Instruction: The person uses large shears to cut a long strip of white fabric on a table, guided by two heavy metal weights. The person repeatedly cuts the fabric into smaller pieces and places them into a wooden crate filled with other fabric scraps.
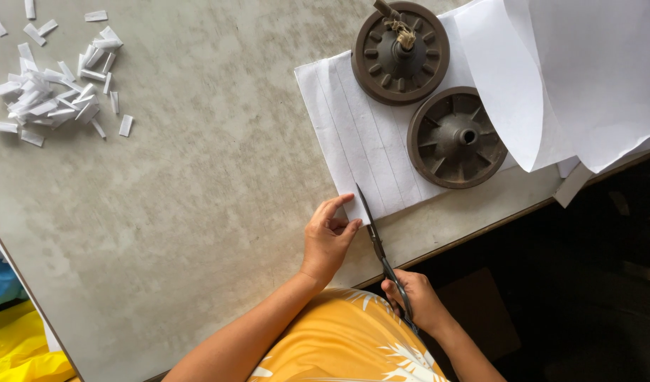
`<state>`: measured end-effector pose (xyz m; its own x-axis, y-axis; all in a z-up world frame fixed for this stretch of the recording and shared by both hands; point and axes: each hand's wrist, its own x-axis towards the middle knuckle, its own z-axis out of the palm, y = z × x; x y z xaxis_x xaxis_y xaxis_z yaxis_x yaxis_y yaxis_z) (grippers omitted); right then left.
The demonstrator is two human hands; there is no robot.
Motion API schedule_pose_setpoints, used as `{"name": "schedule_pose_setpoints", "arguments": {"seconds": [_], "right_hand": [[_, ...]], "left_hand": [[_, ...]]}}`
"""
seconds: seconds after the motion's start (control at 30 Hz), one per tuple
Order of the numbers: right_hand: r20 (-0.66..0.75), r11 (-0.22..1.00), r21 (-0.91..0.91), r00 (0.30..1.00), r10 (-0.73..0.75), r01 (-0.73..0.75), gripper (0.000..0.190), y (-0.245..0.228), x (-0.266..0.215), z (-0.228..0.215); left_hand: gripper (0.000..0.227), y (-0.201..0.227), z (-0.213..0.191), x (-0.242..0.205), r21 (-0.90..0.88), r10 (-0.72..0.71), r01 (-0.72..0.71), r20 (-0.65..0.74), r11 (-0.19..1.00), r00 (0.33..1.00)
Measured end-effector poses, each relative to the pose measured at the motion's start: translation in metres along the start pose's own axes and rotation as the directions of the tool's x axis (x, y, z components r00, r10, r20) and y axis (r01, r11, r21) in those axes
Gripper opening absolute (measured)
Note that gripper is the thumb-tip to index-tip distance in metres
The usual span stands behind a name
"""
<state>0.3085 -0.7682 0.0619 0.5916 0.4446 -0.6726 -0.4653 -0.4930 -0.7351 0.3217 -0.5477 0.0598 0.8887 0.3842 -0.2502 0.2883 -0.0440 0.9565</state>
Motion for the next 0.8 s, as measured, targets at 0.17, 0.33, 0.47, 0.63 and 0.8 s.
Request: {"name": "schedule_pose_setpoints", "arguments": {"seconds": [0.17, 0.33, 0.47, 0.63, 0.8], "right_hand": [[-0.01, 1.0, -0.013, 1.0, 0.007, -0.008, 0.059, -0.002, 0.0, -0.001], [-0.023, 0.999, -0.019, 0.999, 0.029, -0.03, 0.058, -0.006, -0.002, -0.002], [-0.018, 0.999, -0.027, 0.999, 0.047, -0.047, 0.058, -0.007, -0.004, -0.003], [-0.017, 0.998, -0.051, 0.999, 0.045, -0.045, 0.058, -0.012, 0.001, -0.003], [-0.017, 0.997, -0.046, 0.998, 0.06, -0.061, 0.058, -0.021, 0.008, -0.004]], "left_hand": [[0.043, 0.004, -0.002, 0.002, 0.005, -0.04, 0.04, 0.01, 0.999, 0.999], [0.033, 0.018, -0.013, 0.032, 0.03, -0.033, 0.033, -0.021, 0.999, 0.999], [0.036, 0.026, -0.015, 0.036, 0.031, -0.07, 0.071, -0.03, 0.997, 0.997], [0.036, 0.023, -0.015, 0.037, 0.009, -0.077, 0.078, -0.029, 0.997, 0.997], [0.036, 0.019, -0.015, 0.037, -0.044, -0.084, 0.083, -0.026, 0.996, 0.996]]}}
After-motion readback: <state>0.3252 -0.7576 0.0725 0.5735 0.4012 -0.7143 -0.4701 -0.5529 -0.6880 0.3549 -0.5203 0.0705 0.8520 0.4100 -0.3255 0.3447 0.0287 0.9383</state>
